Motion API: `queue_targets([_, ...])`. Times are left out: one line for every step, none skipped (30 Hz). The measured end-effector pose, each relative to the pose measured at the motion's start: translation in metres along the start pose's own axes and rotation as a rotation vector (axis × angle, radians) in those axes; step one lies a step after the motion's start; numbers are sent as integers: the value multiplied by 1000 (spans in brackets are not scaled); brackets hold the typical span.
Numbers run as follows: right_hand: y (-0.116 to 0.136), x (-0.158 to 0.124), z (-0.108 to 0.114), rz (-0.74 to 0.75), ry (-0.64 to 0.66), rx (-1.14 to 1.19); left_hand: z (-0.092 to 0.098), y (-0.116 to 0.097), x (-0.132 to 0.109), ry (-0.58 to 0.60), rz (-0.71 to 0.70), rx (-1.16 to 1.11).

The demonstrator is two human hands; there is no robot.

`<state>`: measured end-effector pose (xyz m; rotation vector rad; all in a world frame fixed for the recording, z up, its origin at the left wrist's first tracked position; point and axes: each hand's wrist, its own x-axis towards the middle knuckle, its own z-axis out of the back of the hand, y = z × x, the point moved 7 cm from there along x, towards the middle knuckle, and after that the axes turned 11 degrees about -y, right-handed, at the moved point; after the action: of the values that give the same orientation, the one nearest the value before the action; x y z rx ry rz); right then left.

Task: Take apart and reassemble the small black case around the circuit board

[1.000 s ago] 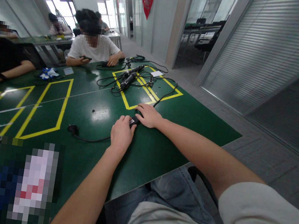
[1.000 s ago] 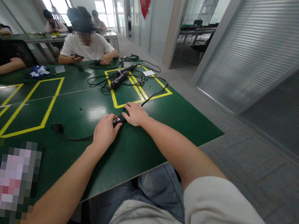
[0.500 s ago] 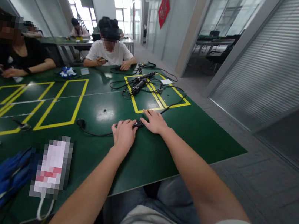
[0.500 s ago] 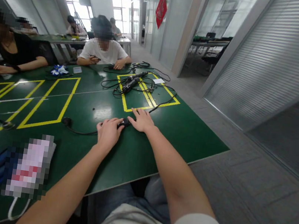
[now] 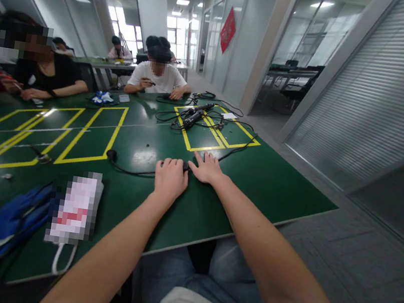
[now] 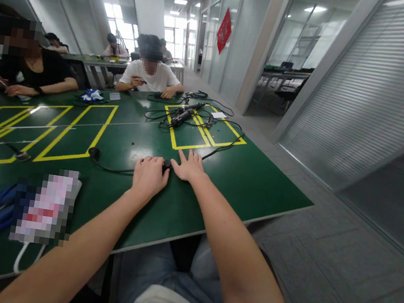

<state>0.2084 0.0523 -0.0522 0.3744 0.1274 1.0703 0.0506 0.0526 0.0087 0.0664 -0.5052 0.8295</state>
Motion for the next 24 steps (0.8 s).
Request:
queue_targets([1,-1,0,1,-8,1,0,0,-1,-5,-7,4])
queue_targets([2,-3,0,-3,-15,0,0,0,-1,-11,-13,11])
queue_targets([4,-6,0,-12,-21,-5,0,1,-2,-19,-16,21])
queue_targets([5,-8,0,-27,-25,-12,1,1,-3,-30,-15,31])
queue_targets([6,-11,1,-44,-30,-20,1,2,-4,-42,-9,41])
queue_targets([8,-14,2,-55,-45,-28,1,2,-4,-52,1,49])
queue_targets([10,-17,3,-57,-72,-36,1,4,-4,-58,13,51])
queue_targets([12,-20,6,-47,-116,-42,0,5,-4,-57,22,46])
queue_targets([14,-23,9,-27,-172,-46,-1,6,-3,-47,25,32])
queue_targets([16,-25,13,-5,-229,-45,-3,8,-2,-31,22,14])
queue_targets([17,-28,17,16,-283,-37,-5,10,-1,-8,8,-9])
queue_targets([16,-29,21,33,-327,-22,-7,12,0,15,-14,-31])
queue_targets([15,-31,24,43,-358,1,-9,13,2,39,-43,-49])
queue_targets([13,-31,26,50,-376,34,-11,14,2,59,-73,-75])
queue_targets([12,-31,27,59,-383,77,-11,14,3,74,-99,-100])
queue_targets([10,-30,28,73,-378,129,-12,13,3,84,-123,-124])
queue_targets([10,-30,28,94,-367,186,-12,11,3,90,-142,-146])
queue_targets([11,-29,28,122,-355,241,-12,10,2,94,-158,-165])
queue_targets([12,-28,28,154,-343,286,-12,8,2,96,-169,-179])
queue_targets([14,-28,28,183,-334,315,-13,6,2,98,-178,-190])
queue_targets([15,-28,28,206,-326,329,-14,5,1,98,-181,-198])
queue_targets([17,-28,27,219,-317,332,-15,4,1,98,-178,-205])
queue_targets([18,-29,26,224,-304,331,-16,5,1,98,-172,-213])
queue_targets([18,-29,26,222,-289,328,-16,5,1,98,-163,-220])
